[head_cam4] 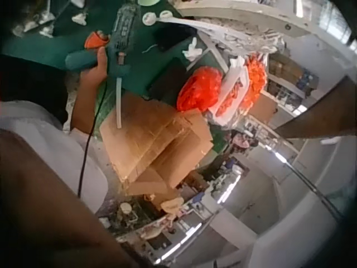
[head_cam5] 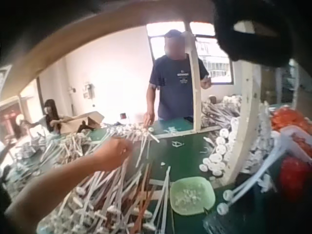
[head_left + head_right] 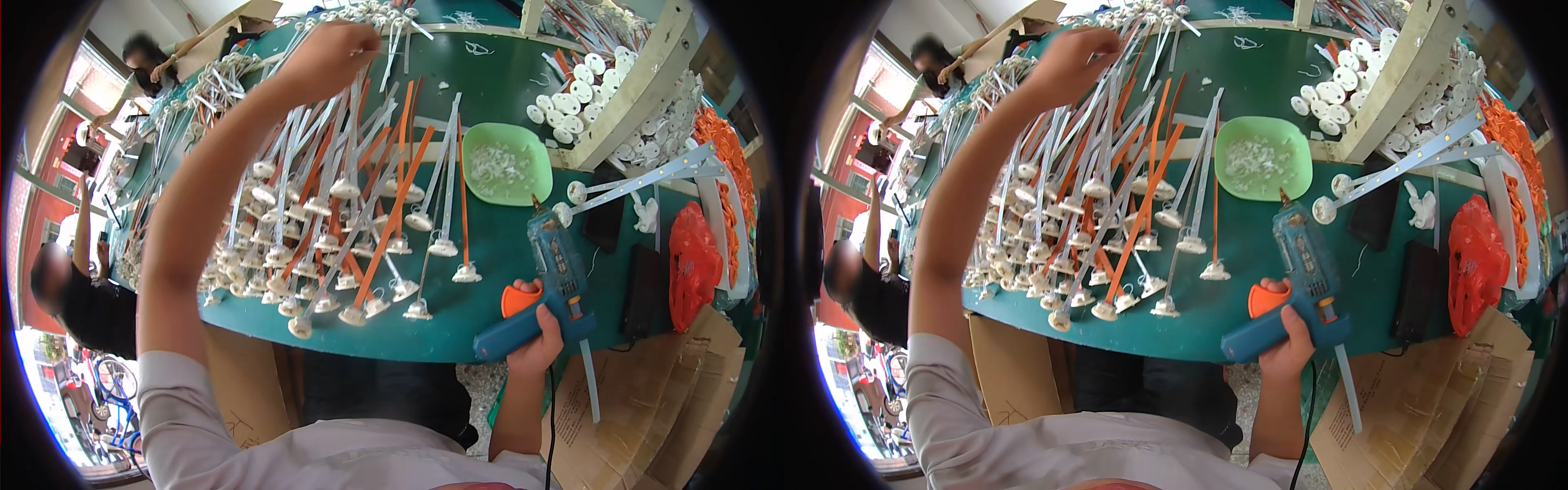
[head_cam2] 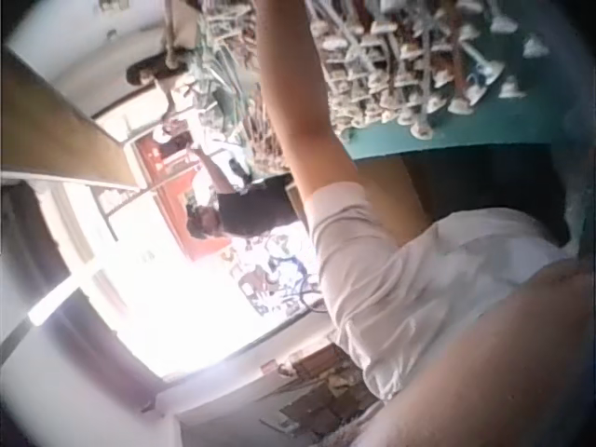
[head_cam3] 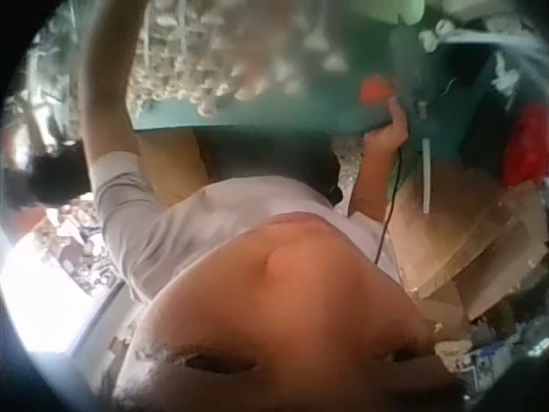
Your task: Assembling small circular white parts onto sticks using a hot glue gun.
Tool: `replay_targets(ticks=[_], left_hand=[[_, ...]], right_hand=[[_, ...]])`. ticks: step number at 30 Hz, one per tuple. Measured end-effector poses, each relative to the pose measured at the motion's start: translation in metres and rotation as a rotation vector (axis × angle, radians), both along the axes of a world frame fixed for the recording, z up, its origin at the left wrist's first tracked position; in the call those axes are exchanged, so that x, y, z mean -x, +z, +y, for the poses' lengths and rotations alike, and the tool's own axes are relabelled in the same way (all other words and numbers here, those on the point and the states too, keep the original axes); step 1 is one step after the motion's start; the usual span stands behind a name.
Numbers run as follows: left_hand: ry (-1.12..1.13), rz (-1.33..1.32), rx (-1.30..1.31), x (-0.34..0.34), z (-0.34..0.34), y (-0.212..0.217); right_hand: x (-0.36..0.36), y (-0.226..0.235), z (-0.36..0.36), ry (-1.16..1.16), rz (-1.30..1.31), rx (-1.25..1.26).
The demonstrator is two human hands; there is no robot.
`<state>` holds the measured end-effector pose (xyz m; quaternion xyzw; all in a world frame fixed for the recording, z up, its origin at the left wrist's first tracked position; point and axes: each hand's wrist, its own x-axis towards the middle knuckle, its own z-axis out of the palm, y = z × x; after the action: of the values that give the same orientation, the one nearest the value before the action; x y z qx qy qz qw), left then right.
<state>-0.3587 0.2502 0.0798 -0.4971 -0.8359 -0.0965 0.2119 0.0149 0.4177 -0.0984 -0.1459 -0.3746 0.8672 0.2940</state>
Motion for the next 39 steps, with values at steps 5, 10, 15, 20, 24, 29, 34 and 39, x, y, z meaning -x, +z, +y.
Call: replay_targets(ticks=[5,10,15,20,24,29,34,39], left_hand=[[0.082,-0.149,0.008,0.07,0.12,-0.069],[0.106,-0.23,0.017,0.101,0.176,-0.092],[0.021,-0.097,0.079,0.122,0.189,-0.079],[-0.318,0.036,0.07,0.026,0.117,-0.003],[0.044,-0.601,-0.103,-0.162,0.044,0.004],[0.067,-1.128,-0.661,-0.284,0.01,-0.1],[-0.298,-1.651,-0.897,-0.349,0.011,-0.11],[-0.538,-1.38,-1.0,-0.362,0.003,-0.105]], right_hand=[[0.0,0.004,-0.006,-0.029,-0.093,-0.022],[-0.003,0.002,-0.008,-0.103,-0.126,0.026],[0.002,0.007,-0.01,-0.084,-0.175,0.04],[0.006,0.005,-0.002,-0.055,-0.154,0.054],[-0.003,-0.004,0.013,-0.008,0.003,0.066],[-0.013,-0.01,0.005,0.204,0.151,0.115],[-0.063,0.019,-0.022,0.381,0.182,-0.211],[-0.094,0.032,-0.042,0.267,0.148,-0.16]])
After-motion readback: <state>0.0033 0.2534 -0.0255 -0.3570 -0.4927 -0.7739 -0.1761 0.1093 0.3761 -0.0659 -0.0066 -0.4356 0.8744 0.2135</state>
